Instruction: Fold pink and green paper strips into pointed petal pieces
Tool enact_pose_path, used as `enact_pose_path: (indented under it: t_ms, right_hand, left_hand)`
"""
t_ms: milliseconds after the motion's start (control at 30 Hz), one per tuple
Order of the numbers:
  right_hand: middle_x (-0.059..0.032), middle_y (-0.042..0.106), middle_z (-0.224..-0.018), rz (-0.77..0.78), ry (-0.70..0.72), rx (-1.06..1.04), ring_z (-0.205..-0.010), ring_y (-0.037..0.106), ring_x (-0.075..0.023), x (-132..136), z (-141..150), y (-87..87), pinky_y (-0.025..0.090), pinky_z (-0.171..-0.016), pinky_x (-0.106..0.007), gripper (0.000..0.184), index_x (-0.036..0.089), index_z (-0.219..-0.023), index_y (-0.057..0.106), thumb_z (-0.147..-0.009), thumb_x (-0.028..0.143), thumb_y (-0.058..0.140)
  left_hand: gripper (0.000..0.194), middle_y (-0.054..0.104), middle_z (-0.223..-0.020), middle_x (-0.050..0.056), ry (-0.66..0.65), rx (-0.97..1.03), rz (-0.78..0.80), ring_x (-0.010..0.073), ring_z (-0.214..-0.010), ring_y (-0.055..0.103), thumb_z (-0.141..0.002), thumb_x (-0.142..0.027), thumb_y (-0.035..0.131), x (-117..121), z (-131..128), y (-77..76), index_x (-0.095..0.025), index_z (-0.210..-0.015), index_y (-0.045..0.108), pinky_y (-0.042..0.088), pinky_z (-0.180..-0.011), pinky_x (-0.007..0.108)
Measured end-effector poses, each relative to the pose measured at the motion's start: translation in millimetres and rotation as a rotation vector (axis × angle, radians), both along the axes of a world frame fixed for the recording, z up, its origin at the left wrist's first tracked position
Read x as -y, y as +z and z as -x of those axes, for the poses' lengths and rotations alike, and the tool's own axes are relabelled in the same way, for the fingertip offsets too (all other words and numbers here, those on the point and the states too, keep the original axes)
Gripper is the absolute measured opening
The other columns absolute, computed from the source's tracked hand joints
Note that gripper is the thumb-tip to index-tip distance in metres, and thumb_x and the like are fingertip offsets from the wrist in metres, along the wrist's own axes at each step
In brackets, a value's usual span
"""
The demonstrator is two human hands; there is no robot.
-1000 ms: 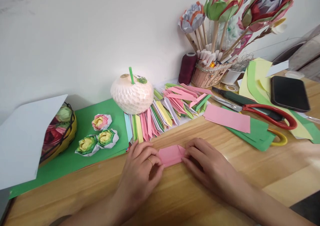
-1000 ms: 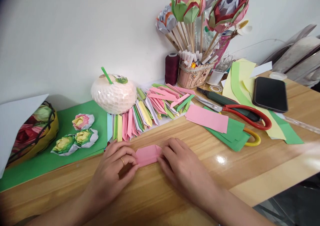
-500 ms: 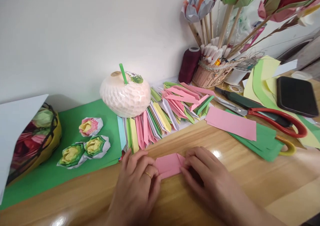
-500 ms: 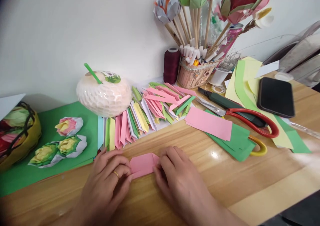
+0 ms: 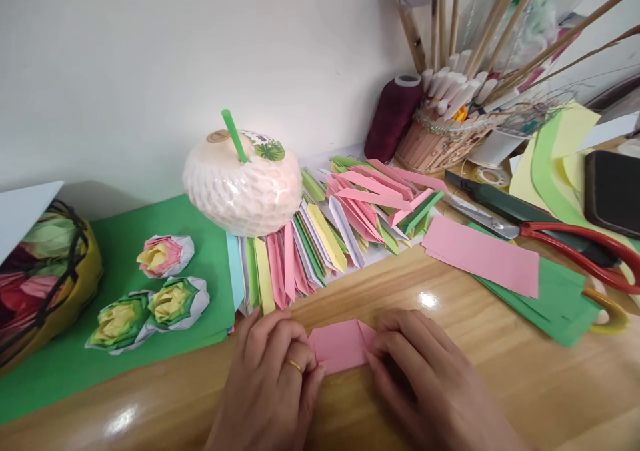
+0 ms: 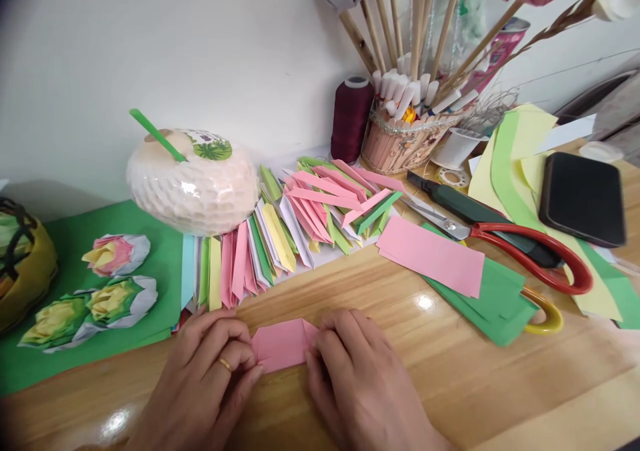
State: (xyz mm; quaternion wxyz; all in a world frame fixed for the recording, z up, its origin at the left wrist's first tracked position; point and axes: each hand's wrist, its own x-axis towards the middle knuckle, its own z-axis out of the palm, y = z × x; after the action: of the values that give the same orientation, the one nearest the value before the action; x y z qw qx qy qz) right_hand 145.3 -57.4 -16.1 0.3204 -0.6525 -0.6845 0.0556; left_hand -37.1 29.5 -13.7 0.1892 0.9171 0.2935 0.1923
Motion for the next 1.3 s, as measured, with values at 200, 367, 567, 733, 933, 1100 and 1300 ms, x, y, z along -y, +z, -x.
enact_pose_path:
  t_ms: [200, 367, 567, 733, 933, 1100, 1300]
  right_hand:
    - [-0.0050, 0.057, -0.077, 0.021, -0.010, -0.005, -0.069, 0.052, -0.0169, -1.5, -1.7, -0.1, 0.046, -0.060, -0.029, 0.012, 0.019, -0.077, 0.050, -0.086, 0.011, 0.048]
    - [-0.0040, 0.056, -0.074, 0.049, -0.002, 0.017, -0.068, 0.051, -0.0169, -2.9, -3.2, 0.2, 0.044, -0.059, -0.029, 0.014, 0.019, -0.075, 0.049, -0.087, 0.012, 0.046]
    - [-0.0041, 0.055, -0.073, 0.072, -0.002, 0.048, -0.067, 0.050, -0.0176, -0.9, -4.2, 0.6, 0.043, -0.059, -0.030, 0.015, 0.019, -0.074, 0.048, -0.087, 0.012, 0.046]
    - [-0.0035, 0.053, -0.071, 0.113, 0.008, 0.051, -0.066, 0.049, -0.0181, -1.8, -3.3, 1.9, 0.042, -0.059, -0.030, 0.016, 0.020, -0.073, 0.047, -0.088, 0.013, 0.045]
    - [-0.0035, 0.054, -0.075, 0.134, 0.001, -0.010, -0.068, 0.050, -0.0165, -0.7, -4.9, 2.6, 0.043, -0.060, -0.028, 0.014, 0.020, -0.078, 0.046, -0.090, 0.014, 0.044]
    - [-0.0031, 0.054, -0.076, 0.126, 0.006, -0.062, -0.067, 0.048, -0.0155, -1.9, -5.4, 1.8, 0.042, -0.059, -0.026, 0.014, 0.020, -0.080, 0.045, -0.090, 0.012, 0.042]
    - [-0.0035, 0.053, -0.079, 0.146, 0.028, -0.107, -0.070, 0.047, -0.0162, -1.2, -6.7, 4.1, 0.042, -0.060, -0.028, 0.015, 0.020, -0.081, 0.044, -0.090, 0.009, 0.040]
  left_hand:
    - [0.013, 0.059, -0.086, 0.003, 0.019, 0.012, 0.026, 0.0246, -0.100, 0.047, -0.087, -0.018, 0.049, 0.0, -1.3, -0.7, -0.019, -0.076, 0.055, 0.031, -0.099, 0.046]
    - [0.013, 0.058, -0.088, 0.003, 0.014, 0.018, 0.014, 0.0248, -0.104, 0.046, -0.086, -0.017, 0.050, -1.4, -2.1, 1.4, -0.020, -0.074, 0.055, 0.027, -0.101, 0.045]
    - [0.013, 0.057, -0.090, 0.004, 0.021, 0.045, 0.051, 0.0244, -0.102, 0.045, -0.085, -0.018, 0.053, -3.5, -2.3, 3.2, -0.020, -0.071, 0.054, 0.033, -0.094, 0.040]
    - [0.012, 0.055, -0.091, 0.003, 0.028, 0.041, 0.047, 0.0233, -0.101, 0.045, -0.085, -0.018, 0.053, -4.2, -1.7, 3.8, -0.020, -0.073, 0.053, 0.036, -0.087, 0.035]
    - [0.016, 0.053, -0.097, 0.002, 0.022, -0.040, -0.084, 0.0241, -0.104, 0.043, -0.092, -0.019, 0.045, -0.6, -3.8, 3.7, -0.026, -0.090, 0.059, 0.034, -0.090, 0.039]
    - [0.026, 0.050, -0.101, 0.004, -0.011, -0.092, -0.148, 0.0250, -0.103, 0.042, -0.092, -0.014, 0.041, 1.2, -3.2, 2.6, -0.028, -0.101, 0.061, 0.038, -0.086, 0.041]
    - [0.025, 0.053, -0.109, 0.005, -0.026, -0.162, -0.114, 0.0259, -0.106, 0.043, -0.090, -0.022, 0.047, -1.4, 13.4, -10.3, -0.031, -0.108, 0.062, 0.044, -0.084, 0.041]
